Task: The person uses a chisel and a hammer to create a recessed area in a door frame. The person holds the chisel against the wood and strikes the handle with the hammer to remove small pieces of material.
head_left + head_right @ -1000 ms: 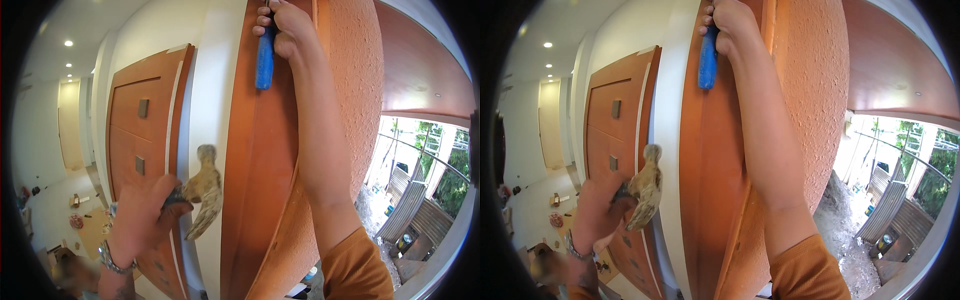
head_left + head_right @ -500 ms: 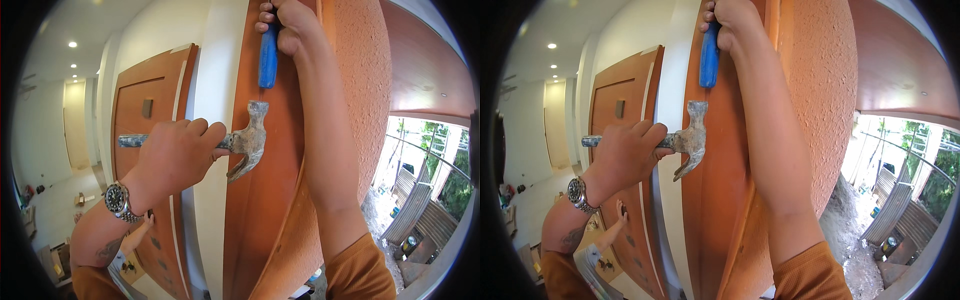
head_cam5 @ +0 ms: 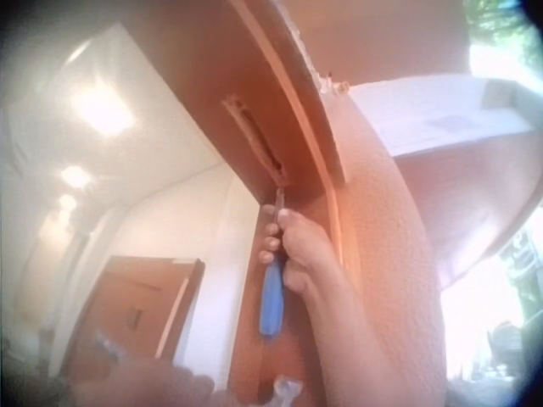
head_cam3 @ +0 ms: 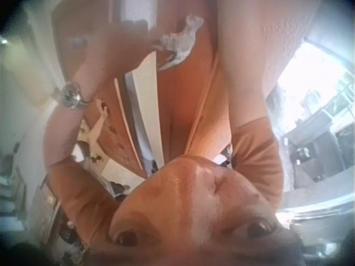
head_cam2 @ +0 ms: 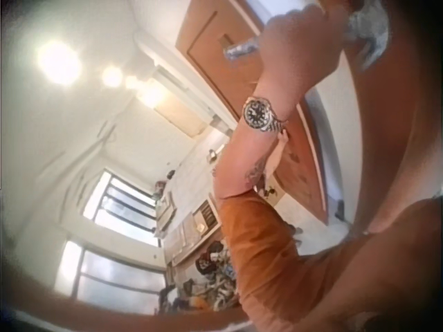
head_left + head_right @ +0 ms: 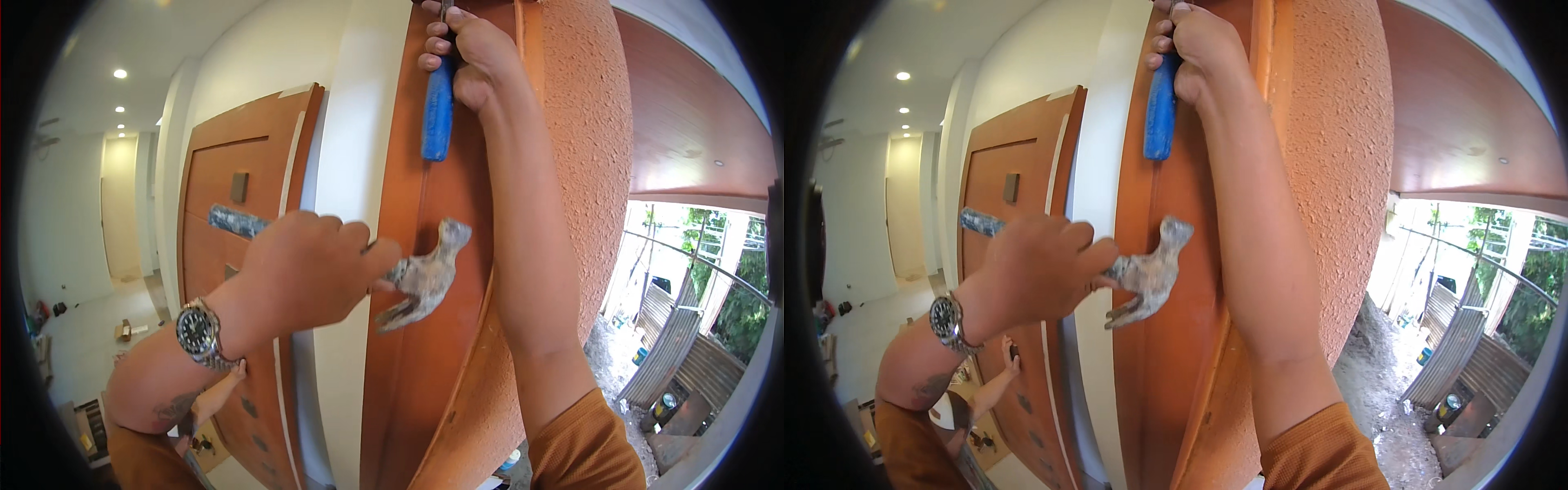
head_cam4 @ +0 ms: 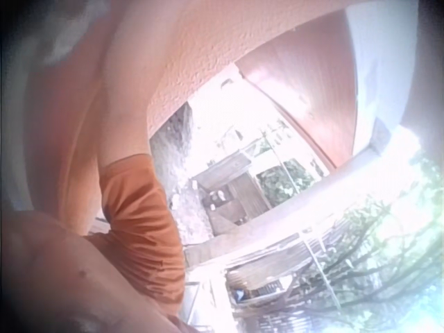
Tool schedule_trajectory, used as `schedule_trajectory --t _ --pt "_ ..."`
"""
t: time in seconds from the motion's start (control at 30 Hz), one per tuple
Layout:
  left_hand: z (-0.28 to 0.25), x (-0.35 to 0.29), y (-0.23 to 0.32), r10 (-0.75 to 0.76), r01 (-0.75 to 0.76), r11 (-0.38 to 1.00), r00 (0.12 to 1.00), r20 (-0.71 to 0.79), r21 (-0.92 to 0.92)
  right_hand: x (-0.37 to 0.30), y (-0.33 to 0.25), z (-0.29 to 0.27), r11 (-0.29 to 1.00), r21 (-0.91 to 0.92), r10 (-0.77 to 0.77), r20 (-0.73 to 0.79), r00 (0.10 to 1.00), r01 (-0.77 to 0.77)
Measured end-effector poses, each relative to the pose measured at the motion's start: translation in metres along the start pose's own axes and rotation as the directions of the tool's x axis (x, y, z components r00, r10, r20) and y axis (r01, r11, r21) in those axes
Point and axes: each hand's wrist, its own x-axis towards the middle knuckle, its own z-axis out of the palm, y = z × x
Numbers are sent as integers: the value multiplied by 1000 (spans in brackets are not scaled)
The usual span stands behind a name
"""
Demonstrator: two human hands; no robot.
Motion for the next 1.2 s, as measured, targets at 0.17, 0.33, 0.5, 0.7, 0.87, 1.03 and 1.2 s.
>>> schedule_trajectory --t 0.17,0.33,0.5,0.7,0.87,1.03,1.2 --pt "-5 11 -11 -219 219 975 975 30 -20 8 2 -3 1000 -2 -14 -23 1000 14" --pt "-9 10 -8 -66 66 998 997 37 -3 8 1 -3 1000 18 -8 -19 1000 9" --pt "-15 12 -7 -113 118 991 992 62 -69 12 4 -6 1000 27 -13 -9 1000 13" --pt "-14 14 -10 -193 194 978 981 19 -81 0 -1 -5 996 85 -40 53 998 35" --pt "-20 0 8 -110 115 984 993 45 -136 -1 1 -9 1000 -26 -11 -1 1000 11" --pt "-21 -2 8 -129 134 986 990 52 -98 4 1 -9 1000 -7 -26 11 1000 27" --pt "-28 -2 9 -143 152 980 986 81 -129 5 0 -9 1000 -14 -29 -16 999 28"
